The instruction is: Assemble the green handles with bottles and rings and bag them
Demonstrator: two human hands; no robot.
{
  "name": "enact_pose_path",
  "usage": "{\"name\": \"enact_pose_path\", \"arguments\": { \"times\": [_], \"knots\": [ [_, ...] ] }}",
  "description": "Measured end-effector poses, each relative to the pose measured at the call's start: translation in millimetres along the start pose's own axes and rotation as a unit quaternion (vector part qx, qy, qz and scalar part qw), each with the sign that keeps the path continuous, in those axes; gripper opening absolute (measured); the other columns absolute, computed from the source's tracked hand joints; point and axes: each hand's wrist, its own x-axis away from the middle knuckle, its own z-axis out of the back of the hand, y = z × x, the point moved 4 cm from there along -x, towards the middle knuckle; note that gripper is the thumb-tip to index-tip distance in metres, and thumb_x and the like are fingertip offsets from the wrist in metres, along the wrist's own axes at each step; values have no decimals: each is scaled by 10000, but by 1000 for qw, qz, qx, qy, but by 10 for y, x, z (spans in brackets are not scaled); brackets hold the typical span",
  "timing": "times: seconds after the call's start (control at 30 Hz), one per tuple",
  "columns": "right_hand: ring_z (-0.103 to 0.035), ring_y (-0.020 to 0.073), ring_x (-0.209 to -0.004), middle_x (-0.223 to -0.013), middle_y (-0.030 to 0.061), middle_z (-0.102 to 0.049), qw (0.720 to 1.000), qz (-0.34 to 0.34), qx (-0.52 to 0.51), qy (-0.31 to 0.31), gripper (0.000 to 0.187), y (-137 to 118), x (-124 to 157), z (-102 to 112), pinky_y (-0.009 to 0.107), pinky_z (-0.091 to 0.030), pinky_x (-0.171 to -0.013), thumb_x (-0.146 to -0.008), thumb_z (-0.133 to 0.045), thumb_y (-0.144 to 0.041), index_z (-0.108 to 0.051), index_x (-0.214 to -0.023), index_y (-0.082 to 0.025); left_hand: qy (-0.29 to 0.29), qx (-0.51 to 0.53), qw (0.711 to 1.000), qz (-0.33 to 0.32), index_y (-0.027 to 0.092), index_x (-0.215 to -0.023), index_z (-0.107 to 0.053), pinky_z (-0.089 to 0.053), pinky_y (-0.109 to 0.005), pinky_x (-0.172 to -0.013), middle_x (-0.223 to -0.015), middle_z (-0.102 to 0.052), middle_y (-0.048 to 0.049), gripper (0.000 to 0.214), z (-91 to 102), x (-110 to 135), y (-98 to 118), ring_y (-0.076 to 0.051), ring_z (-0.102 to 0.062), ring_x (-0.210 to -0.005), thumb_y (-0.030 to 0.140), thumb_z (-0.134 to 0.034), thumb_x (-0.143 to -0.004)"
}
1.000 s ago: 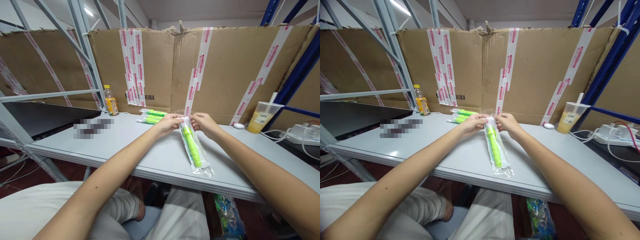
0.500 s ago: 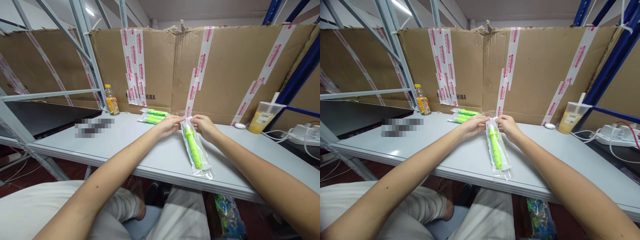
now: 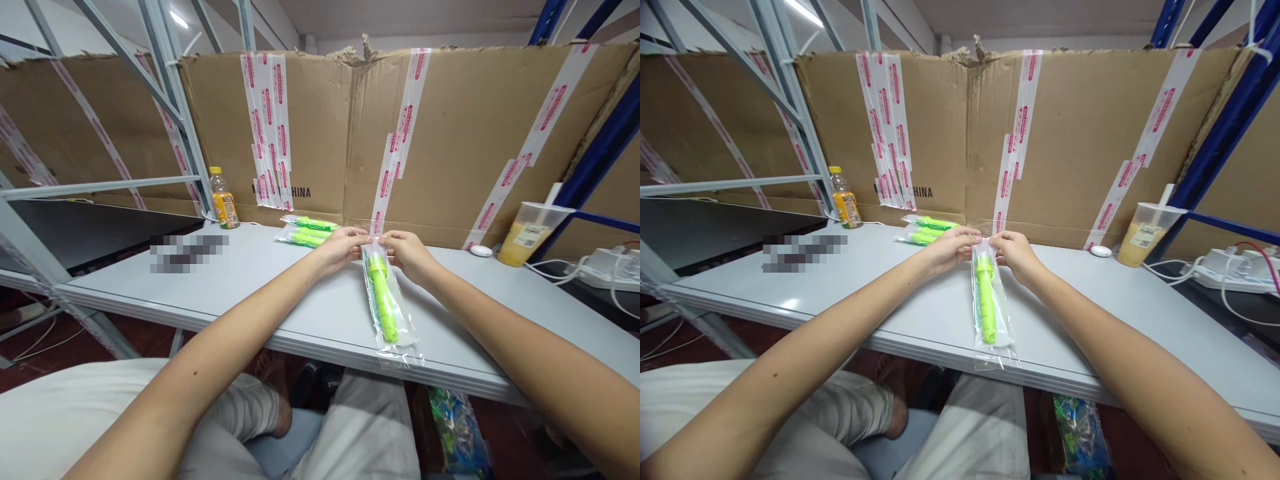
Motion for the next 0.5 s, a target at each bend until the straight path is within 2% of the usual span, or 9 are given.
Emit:
{"name": "enact_pose_path", "arguments": {
  "times": [0.13,0.27,0.43,0.5],
  "knots": [
    [-602,146,-636,-726,27,-620,1000,8,5,25,130,-12,10,7,300,-517,-622,-681,-700,-260,-595,-713,-191,35,-16,998,-55,221,-1011,-376,-529,-345,-760,-760,-647,24,531,27,-32,2,-126,-657,-658,141,-801,-703],
    [-577,141,-606,-688,16,-608,999,3,-15,37,97,-15,15,-3,293,-502,-599,-692,-668,-230,-582,-725,-196,25,-46,990,-130,239,-941,-327,-546,-326,-708,-760,-635,48,542,12,-26,55,-130,-647,-685,218,-808,-691],
    [-578,138,-620,-687,4,-599,999,7,-37,39,122,-24,36,-31,268,-475,-572,-680,-675,-236,-567,-723,-199,41,-150,977,-147,167,-816,-526,-548,-272,-683,-777,-587,14,295,-9,22,130,-110,-595,-731,294,-779,-733],
    [-579,134,-623,-686,-4,-593,998,9,-48,34,142,-27,46,-43,259,-465,-565,-671,-693,-240,-565,-715,-196,33,-170,975,-141,151,-829,-614,-543,-266,-683,-830,-608,-15,221,-19,28,141,-124,-594,-785,295,-763,-753]
  ]
}}
